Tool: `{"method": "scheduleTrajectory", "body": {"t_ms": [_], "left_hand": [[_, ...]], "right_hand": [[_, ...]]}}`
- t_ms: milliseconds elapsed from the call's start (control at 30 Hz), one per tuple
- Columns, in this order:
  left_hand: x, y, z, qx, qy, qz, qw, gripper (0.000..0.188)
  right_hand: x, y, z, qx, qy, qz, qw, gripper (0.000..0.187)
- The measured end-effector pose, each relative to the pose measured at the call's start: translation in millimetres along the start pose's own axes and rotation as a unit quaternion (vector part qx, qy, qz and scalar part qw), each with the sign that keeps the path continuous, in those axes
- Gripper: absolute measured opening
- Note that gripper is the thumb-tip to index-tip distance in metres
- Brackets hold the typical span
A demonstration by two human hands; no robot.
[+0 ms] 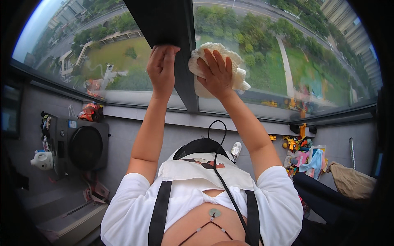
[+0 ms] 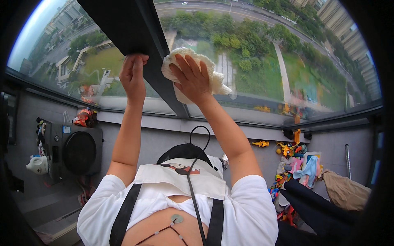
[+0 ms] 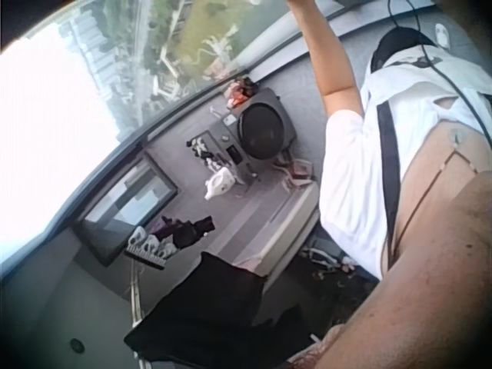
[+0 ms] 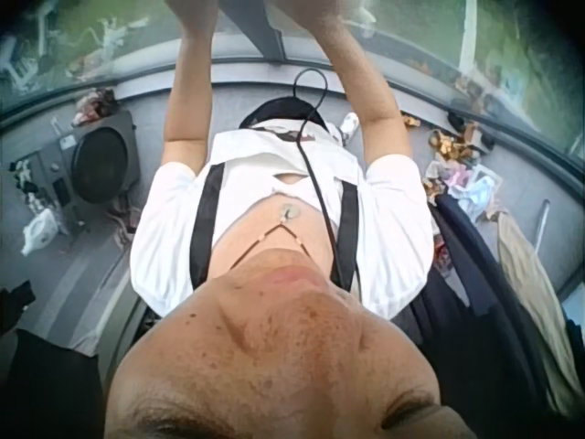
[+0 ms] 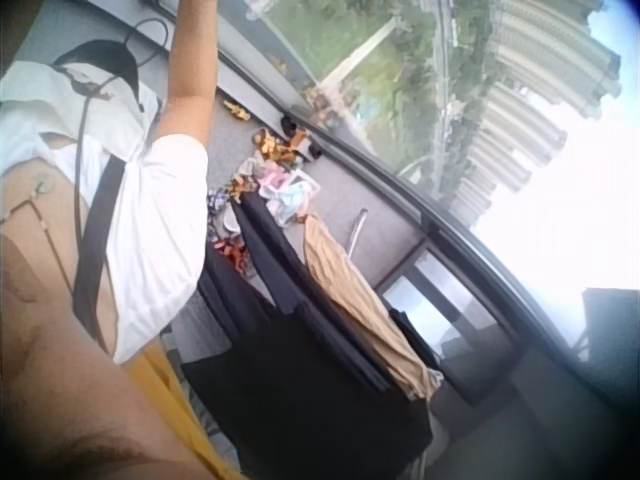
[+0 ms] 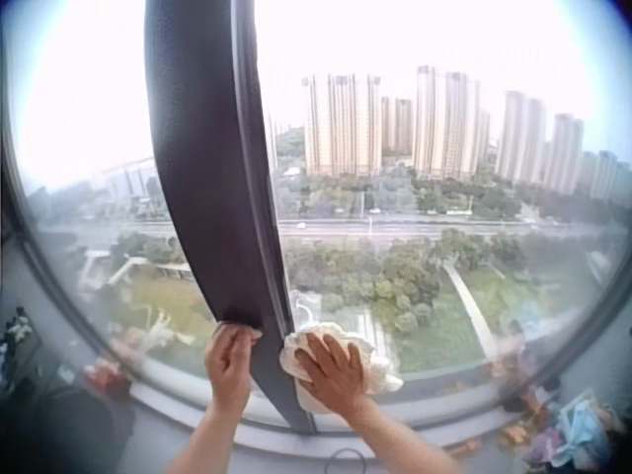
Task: The person wipes a large window and its frame using a white cloth while holding onto the frame by hand.
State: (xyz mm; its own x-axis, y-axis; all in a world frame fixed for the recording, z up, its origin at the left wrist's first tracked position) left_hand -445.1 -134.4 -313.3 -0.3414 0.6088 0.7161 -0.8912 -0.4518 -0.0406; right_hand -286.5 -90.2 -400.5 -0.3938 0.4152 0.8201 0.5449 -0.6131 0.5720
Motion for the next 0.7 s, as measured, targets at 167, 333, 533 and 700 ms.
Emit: {"method": "scheduleTrajectory", "body": {"t_ms": [167, 333, 533, 700], "left_hand": [[0.9, 3.4, -0.9, 0.005, -0.004, -0.011, 1.000, 0.014], [0.5, 2.5, -9.4, 0.027, -0.019, -0.005, 0.999, 0.014], [-1.6, 2.1, -9.2, 0.067, -0.027, 0.013, 0.997, 0.014], [-1.6, -3.2, -11.3, 0.081, -0.045, 0.014, 0.996, 0.015]], "right_hand": [[-50.8, -12.9, 22.0, -0.043, 0.145, -0.155, 0.976, 0.051], [-52.0, 40.8, 54.5, 0.289, -0.365, -0.399, 0.790, 0.037], [-134.5, 66.2, 136.6, -0.228, -0.082, -0.141, 0.960, 0.040], [-121.1, 107.8, 188.2, -0.133, -0.268, 0.170, 0.939, 0.053]]}}
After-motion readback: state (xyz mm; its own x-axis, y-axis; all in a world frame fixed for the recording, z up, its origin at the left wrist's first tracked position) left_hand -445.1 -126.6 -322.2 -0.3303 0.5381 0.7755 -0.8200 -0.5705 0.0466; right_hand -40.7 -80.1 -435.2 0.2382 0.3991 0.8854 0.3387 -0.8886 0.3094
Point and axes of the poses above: each hand's wrist, its own x-axis towards the middle knuckle, its own y-axis out of the back of the hand, z = x × y, the point moved 1 cm from there along x, towards the middle knuckle
